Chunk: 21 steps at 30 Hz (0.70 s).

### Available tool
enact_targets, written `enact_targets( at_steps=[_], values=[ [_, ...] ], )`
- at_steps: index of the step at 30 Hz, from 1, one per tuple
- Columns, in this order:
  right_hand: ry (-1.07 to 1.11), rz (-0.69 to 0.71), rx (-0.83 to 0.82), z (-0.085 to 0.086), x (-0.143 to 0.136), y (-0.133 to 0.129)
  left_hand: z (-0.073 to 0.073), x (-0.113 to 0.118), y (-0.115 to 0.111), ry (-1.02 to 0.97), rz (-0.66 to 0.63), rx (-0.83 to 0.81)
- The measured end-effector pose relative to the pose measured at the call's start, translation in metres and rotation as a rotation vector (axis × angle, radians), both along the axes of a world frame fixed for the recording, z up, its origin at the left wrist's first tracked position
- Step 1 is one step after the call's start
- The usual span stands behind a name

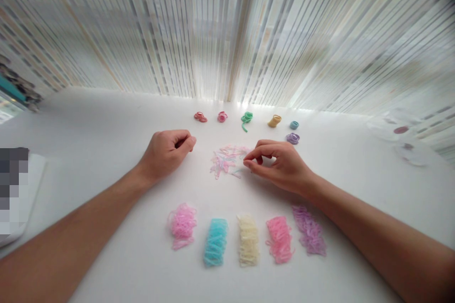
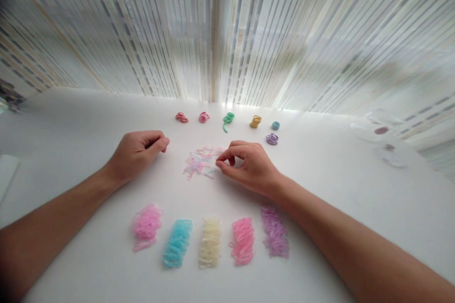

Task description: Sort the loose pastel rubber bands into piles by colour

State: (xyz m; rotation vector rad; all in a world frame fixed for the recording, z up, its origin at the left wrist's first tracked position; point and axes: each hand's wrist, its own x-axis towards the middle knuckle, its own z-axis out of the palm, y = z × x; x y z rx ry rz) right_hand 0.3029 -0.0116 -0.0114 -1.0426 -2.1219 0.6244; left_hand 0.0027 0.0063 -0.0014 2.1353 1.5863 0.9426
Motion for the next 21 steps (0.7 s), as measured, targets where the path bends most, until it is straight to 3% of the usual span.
enact_targets(
  at_steps=[5,10,15,21],
  values=[
    [0.05,0.046,-0.062,0.008,-0.003,-0.005,0.001,0.001,0.0,0.001,0.015,-0.006],
    [0.047,0.111,-0.138,0.028,-0.004,-0.012,0.001,0.002,0.0,-0.002,0.015,-0.006],
    [0.009,0.248,-0.26,0.047,0.0,-0.017,0.001,0.002,0.001,0.009,0.026,-0.007],
    [-0.06,0.378,-0.375,0.055,0.003,-0.019,0.005,0.003,-0.001,0.041,0.008,-0.008]
  ],
)
